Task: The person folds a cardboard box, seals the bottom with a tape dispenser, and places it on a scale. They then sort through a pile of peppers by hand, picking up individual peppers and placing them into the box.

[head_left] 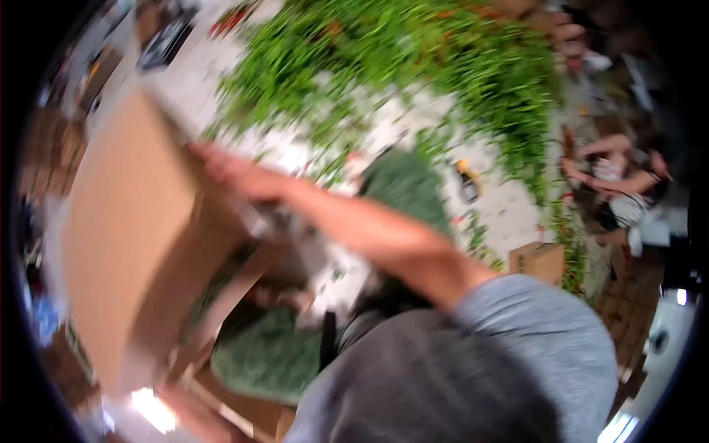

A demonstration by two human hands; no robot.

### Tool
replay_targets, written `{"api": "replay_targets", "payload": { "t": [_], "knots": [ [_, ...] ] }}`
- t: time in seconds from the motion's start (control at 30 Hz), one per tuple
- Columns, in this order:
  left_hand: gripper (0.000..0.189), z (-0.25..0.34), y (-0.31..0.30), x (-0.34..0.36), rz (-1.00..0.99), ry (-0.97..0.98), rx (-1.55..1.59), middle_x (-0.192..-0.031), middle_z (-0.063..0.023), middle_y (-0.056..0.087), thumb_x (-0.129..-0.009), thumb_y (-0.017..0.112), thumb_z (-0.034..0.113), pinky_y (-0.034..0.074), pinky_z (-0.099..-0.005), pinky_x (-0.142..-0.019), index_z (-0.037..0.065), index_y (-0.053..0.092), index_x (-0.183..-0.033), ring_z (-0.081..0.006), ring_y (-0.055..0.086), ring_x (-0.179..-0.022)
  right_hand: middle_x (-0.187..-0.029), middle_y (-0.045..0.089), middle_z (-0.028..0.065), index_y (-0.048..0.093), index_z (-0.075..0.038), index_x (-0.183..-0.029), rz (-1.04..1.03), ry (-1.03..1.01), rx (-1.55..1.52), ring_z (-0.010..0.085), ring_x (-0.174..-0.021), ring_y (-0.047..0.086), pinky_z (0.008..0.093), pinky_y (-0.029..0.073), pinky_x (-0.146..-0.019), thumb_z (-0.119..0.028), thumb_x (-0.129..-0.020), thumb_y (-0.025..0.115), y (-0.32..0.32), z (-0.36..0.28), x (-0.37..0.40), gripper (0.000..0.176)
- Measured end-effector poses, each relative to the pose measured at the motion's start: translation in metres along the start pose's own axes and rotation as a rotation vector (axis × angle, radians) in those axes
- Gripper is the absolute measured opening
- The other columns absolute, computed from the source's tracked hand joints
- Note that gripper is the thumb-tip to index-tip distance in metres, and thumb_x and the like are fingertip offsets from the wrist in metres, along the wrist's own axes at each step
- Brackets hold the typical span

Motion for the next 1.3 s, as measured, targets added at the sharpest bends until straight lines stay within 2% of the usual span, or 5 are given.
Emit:
{"api": "replay_targets", "payload": {
  "t": [0.47,0.5,0.57,0.77,1.3],
  "knots": [
    [0.074,0.016,0.026,0.044,-0.013,0.115,0.027,-0.135,-0.0126,0.038,-0.086,0.041,0.059,0.038,-0.0350,-0.096,0.008,0.028,-0.138,-0.0270,0.043,-0.118,-0.145,0.016,0.0181,0.011,-0.005,-0.141,-0.482,0.567,0.288,0.0263,-0.134,0.018,0.0342,0.018,-0.108,-0.065,-0.078,0.048,0.001,0.041,0.069,0.095],
    [0.129,-0.015,-0.062,-0.027,-0.636,0.259,-0.354,-0.145,-0.0101,-0.024,-0.058,0.078,0.050,0.034,-0.0464,-0.100,0.032,-0.024,-0.135,-0.0324,0.000,-0.135,-0.145,0.018,0.0191,0.012,-0.004,-0.141,-0.526,0.510,0.231,0.0273,-0.134,0.020,0.0348,0.019,-0.107,-0.066,-0.076,0.048,0.008,0.048,0.083,0.097],
    [0.066,0.001,0.039,0.037,0.075,0.339,-0.718,-0.133,-0.0144,0.041,-0.087,0.046,0.052,0.036,-0.0417,-0.094,0.008,0.035,-0.134,-0.0293,0.044,-0.115,-0.142,0.023,0.0209,0.017,-0.003,-0.140,-0.590,0.574,0.281,0.0303,-0.132,0.023,0.0359,0.020,-0.107,-0.068,-0.075,0.048,0.011,0.022,0.109,0.097],
    [0.072,-0.024,0.189,0.076,-0.294,0.547,-1.887,-0.142,-0.0195,0.024,-0.083,0.056,0.037,0.024,-0.0504,-0.102,0.018,0.020,-0.142,-0.0352,0.023,-0.129,-0.120,0.052,0.0197,0.043,0.001,-0.126,-0.652,0.269,0.458,0.0327,-0.111,0.049,0.0373,0.038,-0.094,-0.048,-0.077,0.059,0.017,-0.016,0.109,0.071],
    [0.046,-0.056,0.150,-0.073,-0.046,0.550,-1.617,-0.116,-0.0193,0.056,-0.087,0.053,0.034,0.039,-0.0334,-0.093,-0.003,0.053,-0.115,-0.0300,0.053,-0.108,-0.063,0.057,0.0065,0.058,-0.005,-0.070,0.872,1.111,0.084,0.0171,-0.054,0.052,0.0347,0.041,-0.049,-0.023,-0.078,0.060,-0.351,0.084,0.540,0.019]
  ]
}}
Point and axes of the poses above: each hand's wrist, its own x-axis away from the middle knuckle, its own y-axis out of the palm, z = x × y, the point moved 6 cm from there along -x, towards the middle knuckle
